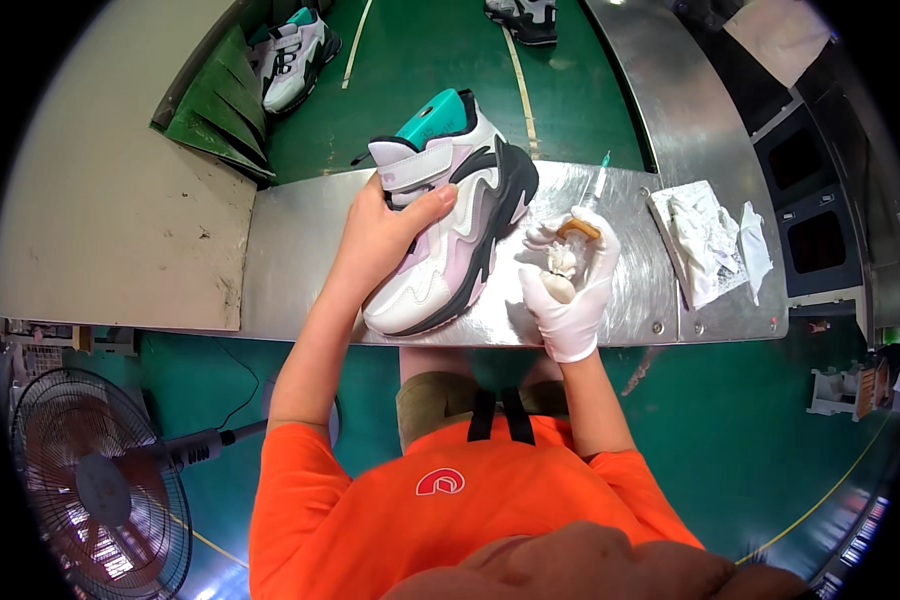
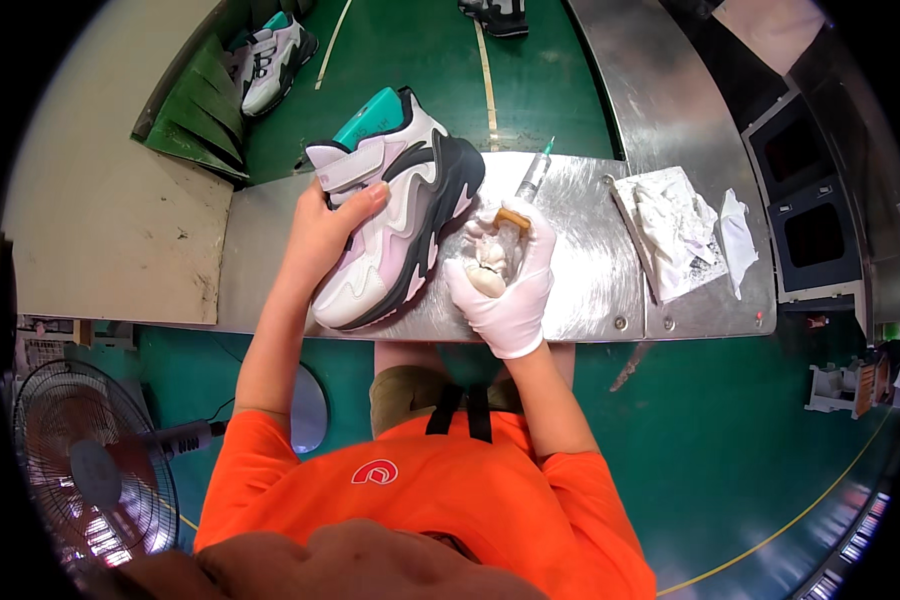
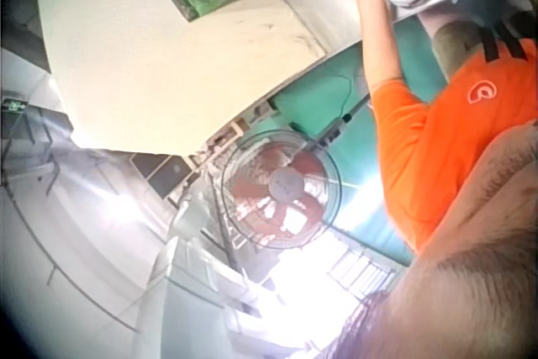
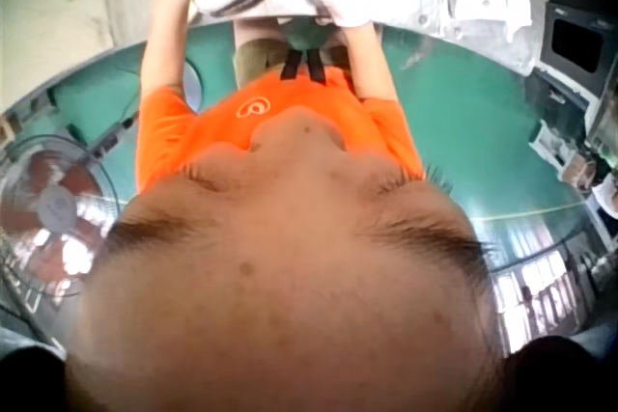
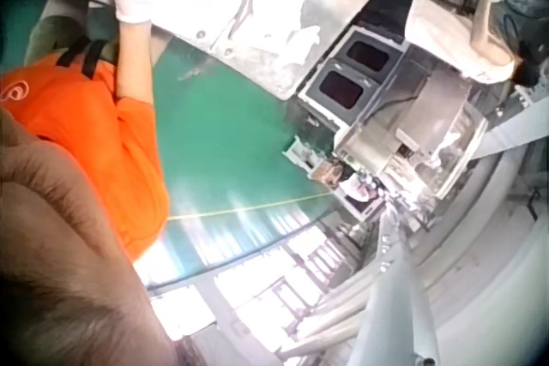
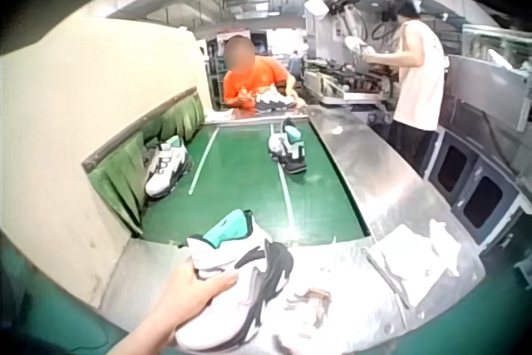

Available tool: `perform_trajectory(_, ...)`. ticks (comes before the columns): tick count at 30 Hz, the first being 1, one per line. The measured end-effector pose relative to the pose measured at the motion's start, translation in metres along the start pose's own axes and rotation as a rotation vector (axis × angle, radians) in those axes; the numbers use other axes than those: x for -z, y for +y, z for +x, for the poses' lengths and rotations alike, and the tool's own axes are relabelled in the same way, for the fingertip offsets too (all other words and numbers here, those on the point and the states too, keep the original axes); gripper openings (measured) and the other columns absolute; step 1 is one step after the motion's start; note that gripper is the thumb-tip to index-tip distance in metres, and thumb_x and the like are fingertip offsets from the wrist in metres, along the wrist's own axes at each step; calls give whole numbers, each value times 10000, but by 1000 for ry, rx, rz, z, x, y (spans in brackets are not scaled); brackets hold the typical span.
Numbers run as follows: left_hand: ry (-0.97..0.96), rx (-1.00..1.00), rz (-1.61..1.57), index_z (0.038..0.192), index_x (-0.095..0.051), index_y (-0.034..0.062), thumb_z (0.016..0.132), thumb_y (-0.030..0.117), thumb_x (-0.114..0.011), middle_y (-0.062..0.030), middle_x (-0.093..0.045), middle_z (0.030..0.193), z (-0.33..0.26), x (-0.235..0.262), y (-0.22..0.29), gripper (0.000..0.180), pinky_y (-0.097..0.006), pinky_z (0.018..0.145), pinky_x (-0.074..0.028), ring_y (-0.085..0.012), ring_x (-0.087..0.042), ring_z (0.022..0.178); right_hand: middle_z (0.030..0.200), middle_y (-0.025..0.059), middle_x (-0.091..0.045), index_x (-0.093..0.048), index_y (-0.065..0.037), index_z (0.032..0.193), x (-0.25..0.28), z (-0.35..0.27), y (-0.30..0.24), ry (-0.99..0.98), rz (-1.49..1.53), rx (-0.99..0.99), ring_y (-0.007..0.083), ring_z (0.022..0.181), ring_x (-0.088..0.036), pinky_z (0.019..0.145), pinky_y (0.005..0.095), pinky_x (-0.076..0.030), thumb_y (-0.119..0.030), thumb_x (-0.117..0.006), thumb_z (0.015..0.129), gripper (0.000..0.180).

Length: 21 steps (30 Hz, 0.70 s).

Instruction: The person uses a syringe to apply glue to the sole and side seams of a white and pink sneaker. They hold the shoe with a teal shoe tree inserted, rotate it to access different areas, and wipe the applied glue with a white cloth. The process is repeated for multiple sneakers on a metal workbench.

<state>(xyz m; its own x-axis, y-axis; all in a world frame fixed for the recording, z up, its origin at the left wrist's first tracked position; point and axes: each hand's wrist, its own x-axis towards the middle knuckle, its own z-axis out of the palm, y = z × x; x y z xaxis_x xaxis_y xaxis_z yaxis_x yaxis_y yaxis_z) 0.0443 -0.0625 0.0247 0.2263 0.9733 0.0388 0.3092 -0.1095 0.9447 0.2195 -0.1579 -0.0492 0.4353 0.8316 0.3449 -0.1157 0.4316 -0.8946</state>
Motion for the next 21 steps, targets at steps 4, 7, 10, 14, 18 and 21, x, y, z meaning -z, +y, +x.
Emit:
perform_trajectory(4,-10,31,-50,1136,-597,-73,803,311,-748,-131,-679,1034,4,3,-5,531,-298,835,-497,-166,-637,927,1099,86,-525,-374,-49,1325,-1,3,-6,-12,-72,-2,173,978,-594,882,302,-491,10,-750,710,723)
perform_trajectory(7,-3,25,-89,1135,-591,-85,807,300,-745,-138,-676,1032,8,6,-9,528,-294,827,-499,-166,-637,921,1090,85,-520,-377,-47,1313,3,9,-10,4,-62,-41,171,971,-595,865,294,-496,15,-747,720,702)
perform_trajectory(10,21,20,-148,1153,-573,-86,804,257,-757,-138,-668,1053,4,2,-8,523,-300,844,-497,-170,-632,944,1088,80,-504,-394,-53,1275,0,21,-20,104,32,-166,154,929,-587,829,293,-513,35,-729,741,636)
perform_trajectory(14,105,-102,-174,1212,-523,-54,775,203,-796,-134,-641,1120,-11,-8,-6,576,-310,895,-481,-181,-618,1005,1078,72,-514,-416,-58,1244,-5,41,-28,166,207,-322,133,860,-580,716,262,-526,25,-721,772,568)
perform_trajectory(18,231,-207,-175,1189,-540,-36,751,178,-824,-123,-645,1112,-27,-25,-8,565,-316,895,-486,-182,-624,999,1043,44,-533,-439,-61,1216,-19,39,-29,167,421,-428,104,839,-562,682,235,-505,35,-714,781,523)
perform_trajectory(21,248,-226,-262,1170,-558,-30,748,156,-830,-114,-648,1103,-41,-35,-6,535,-316,884,-492,-176,-630,980,1022,37,-537,-446,-67,1213,-27,37,-26,232,462,-324,98,837,-559,702,225,-489,45,-709,782,517)
